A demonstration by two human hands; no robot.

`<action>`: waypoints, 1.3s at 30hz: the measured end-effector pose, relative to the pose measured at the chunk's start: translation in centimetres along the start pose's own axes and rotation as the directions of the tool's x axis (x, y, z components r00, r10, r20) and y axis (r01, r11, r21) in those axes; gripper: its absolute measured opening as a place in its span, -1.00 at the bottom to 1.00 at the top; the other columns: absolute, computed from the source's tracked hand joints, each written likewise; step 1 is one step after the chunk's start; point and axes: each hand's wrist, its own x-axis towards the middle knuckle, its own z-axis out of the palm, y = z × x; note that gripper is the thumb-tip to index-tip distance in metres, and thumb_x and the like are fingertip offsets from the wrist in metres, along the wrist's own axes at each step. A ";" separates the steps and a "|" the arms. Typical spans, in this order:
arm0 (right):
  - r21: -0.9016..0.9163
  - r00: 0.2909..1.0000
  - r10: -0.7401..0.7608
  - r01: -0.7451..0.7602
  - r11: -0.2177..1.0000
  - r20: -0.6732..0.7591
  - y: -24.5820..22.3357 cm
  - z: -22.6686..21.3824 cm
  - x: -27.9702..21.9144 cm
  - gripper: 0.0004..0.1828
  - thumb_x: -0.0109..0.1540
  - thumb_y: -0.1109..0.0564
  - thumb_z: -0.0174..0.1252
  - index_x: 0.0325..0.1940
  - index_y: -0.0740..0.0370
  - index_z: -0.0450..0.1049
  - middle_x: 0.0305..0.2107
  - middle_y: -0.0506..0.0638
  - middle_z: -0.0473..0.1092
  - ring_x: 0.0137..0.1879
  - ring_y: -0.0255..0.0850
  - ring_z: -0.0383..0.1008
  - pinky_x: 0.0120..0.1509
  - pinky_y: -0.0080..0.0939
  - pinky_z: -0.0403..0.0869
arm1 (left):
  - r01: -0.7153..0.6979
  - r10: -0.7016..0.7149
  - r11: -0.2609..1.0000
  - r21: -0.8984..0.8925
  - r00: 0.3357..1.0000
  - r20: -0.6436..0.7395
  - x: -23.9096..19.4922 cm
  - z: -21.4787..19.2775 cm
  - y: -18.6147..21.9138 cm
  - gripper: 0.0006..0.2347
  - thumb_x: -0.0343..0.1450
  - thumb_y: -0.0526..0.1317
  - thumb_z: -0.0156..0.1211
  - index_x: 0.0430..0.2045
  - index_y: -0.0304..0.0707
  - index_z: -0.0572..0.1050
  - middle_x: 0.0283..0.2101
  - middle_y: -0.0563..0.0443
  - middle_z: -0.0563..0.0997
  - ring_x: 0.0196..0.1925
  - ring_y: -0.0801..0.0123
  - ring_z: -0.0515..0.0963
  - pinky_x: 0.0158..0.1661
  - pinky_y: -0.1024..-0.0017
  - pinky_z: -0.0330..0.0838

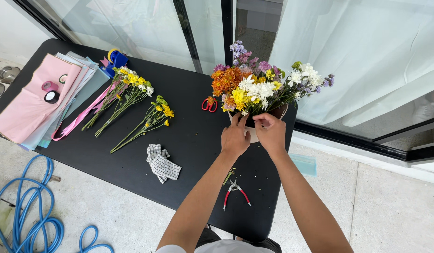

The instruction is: The person cleans flower stems with a cloth and cuts them using shears before placing them into a vase.

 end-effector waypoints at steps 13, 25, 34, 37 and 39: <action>-0.048 0.997 0.010 -0.007 0.999 0.078 3.5 2.2 2.6 -0.74 0.21 0.04 0.44 -0.09 0.20 0.68 -0.32 0.10 0.61 -0.31 -0.14 0.59 -0.24 -0.19 0.55 | -0.048 0.018 0.977 -0.209 0.990 -0.143 -0.4 2.0 -2.7 -0.69 0.45 -0.26 0.09 0.10 0.04 0.46 0.05 0.20 0.47 -0.08 0.30 0.70 -0.10 0.27 0.50; -0.172 0.929 -0.351 0.328 0.929 -0.122 1.7 -0.2 1.4 -0.82 0.28 0.22 0.35 -0.03 0.16 0.69 -0.44 0.06 0.60 -0.38 -0.07 0.61 -0.33 -0.18 0.55 | -0.175 0.048 0.928 -0.328 0.932 -0.360 -1.7 -1.1 0.6 -0.68 0.43 -0.33 0.12 0.06 0.07 0.49 0.10 0.14 0.49 -0.12 0.25 0.71 -0.18 0.23 0.58; -0.202 0.852 -0.508 0.478 0.855 -0.131 -3.3 -4.5 2.9 -0.61 0.24 0.24 0.33 0.17 0.33 0.57 -0.37 0.13 0.60 -0.48 -0.11 0.54 -0.39 -0.14 0.51 | -0.175 -0.046 0.824 -0.539 0.927 -0.372 -2.1 -2.2 1.7 -0.59 0.41 -0.13 0.23 0.11 -0.01 0.26 0.01 0.21 0.65 -0.21 0.39 0.70 -0.24 0.30 0.53; -0.114 0.861 -0.495 0.484 0.868 -0.115 -6.2 -5.9 2.8 -0.59 0.24 0.29 0.32 0.18 0.40 0.56 -0.31 0.21 0.59 -0.46 -0.10 0.54 -0.36 -0.19 0.51 | -0.132 -0.006 0.851 -0.508 0.965 -0.261 -1.7 -2.0 1.4 -0.65 0.48 -0.01 0.16 0.14 0.01 0.37 0.04 0.23 0.64 -0.13 0.40 0.70 -0.18 0.30 0.56; -0.021 0.858 -0.509 0.509 0.860 -0.062 -8.0 -6.9 2.7 -0.64 0.24 0.35 0.30 0.14 0.45 0.55 -0.34 0.30 0.56 -0.42 0.00 0.55 -0.32 -0.11 0.53 | -0.145 0.000 0.859 -0.491 0.959 -0.284 -1.9 -2.4 1.7 -0.70 0.49 -0.02 0.20 0.05 -0.04 0.46 0.02 0.20 0.65 -0.13 0.39 0.71 -0.18 0.29 0.58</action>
